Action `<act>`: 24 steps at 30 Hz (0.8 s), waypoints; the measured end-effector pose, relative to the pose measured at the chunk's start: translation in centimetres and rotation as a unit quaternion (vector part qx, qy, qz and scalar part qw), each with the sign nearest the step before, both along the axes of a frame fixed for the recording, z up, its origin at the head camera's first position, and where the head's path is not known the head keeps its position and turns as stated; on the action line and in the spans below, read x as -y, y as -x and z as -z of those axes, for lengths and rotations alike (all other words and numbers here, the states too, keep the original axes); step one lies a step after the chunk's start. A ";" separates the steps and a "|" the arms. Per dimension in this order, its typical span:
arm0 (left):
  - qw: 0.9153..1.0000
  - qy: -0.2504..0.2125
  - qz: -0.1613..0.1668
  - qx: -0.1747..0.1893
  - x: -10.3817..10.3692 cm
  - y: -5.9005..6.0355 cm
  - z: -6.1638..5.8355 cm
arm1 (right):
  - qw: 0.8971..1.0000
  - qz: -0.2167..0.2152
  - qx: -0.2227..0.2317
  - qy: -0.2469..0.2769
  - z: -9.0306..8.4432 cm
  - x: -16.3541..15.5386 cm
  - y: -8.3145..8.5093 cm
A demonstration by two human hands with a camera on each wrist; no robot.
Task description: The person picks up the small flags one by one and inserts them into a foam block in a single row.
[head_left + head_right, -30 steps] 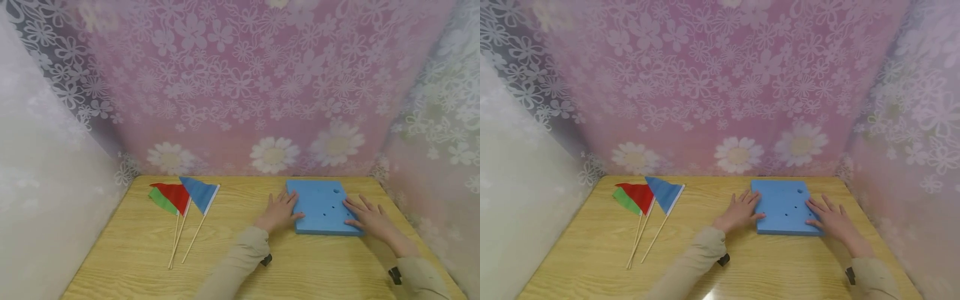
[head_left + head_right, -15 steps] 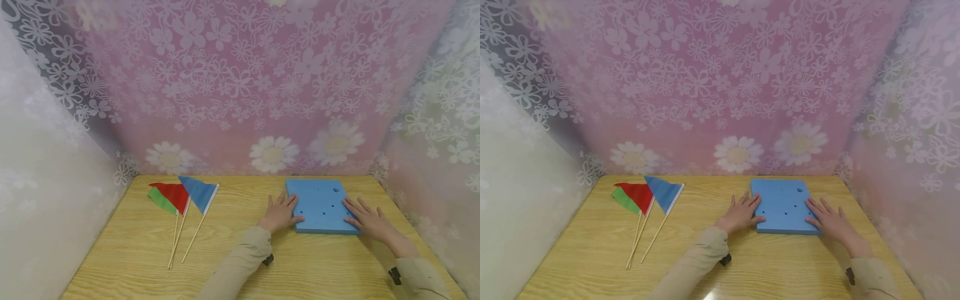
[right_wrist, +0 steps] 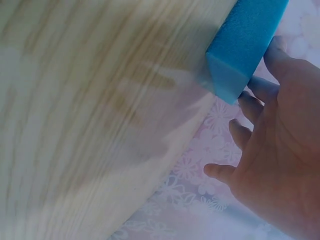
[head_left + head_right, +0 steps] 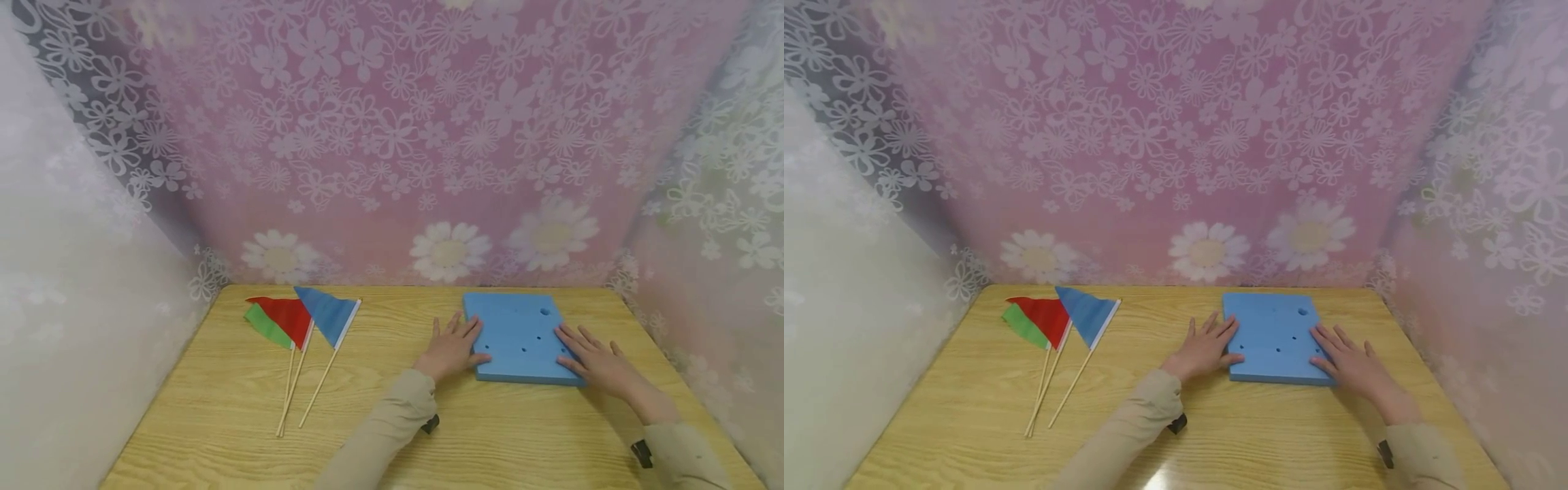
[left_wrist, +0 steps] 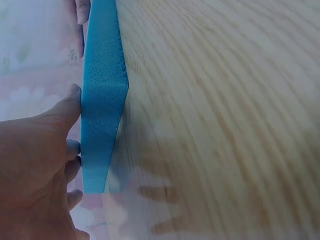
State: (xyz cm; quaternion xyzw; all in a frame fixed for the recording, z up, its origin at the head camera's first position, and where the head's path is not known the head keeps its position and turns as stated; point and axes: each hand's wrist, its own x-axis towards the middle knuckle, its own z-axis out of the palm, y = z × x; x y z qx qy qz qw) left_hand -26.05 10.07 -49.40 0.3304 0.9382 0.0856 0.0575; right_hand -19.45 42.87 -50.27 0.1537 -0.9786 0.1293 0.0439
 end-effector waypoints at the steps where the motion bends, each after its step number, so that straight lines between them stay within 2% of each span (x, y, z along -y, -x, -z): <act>1: 1.000 -0.002 0.000 -0.002 0.2 0.0 -0.1 | 1.000 0.005 0.007 0.000 -0.1 0.2 0.0; 9: 1.000 -0.005 0.004 -0.004 1.1 -0.1 0.2 | 0.998 0.020 0.054 -0.012 -1.4 2.2 -0.2; 18: 1.000 -0.012 0.001 0.012 2.7 0.0 0.3 | 1.000 0.003 0.024 -0.003 -0.6 3.1 -0.1; 24: 1.000 -0.005 0.003 0.012 3.9 0.0 0.4 | 1.000 -0.010 0.016 0.000 -0.7 4.2 0.0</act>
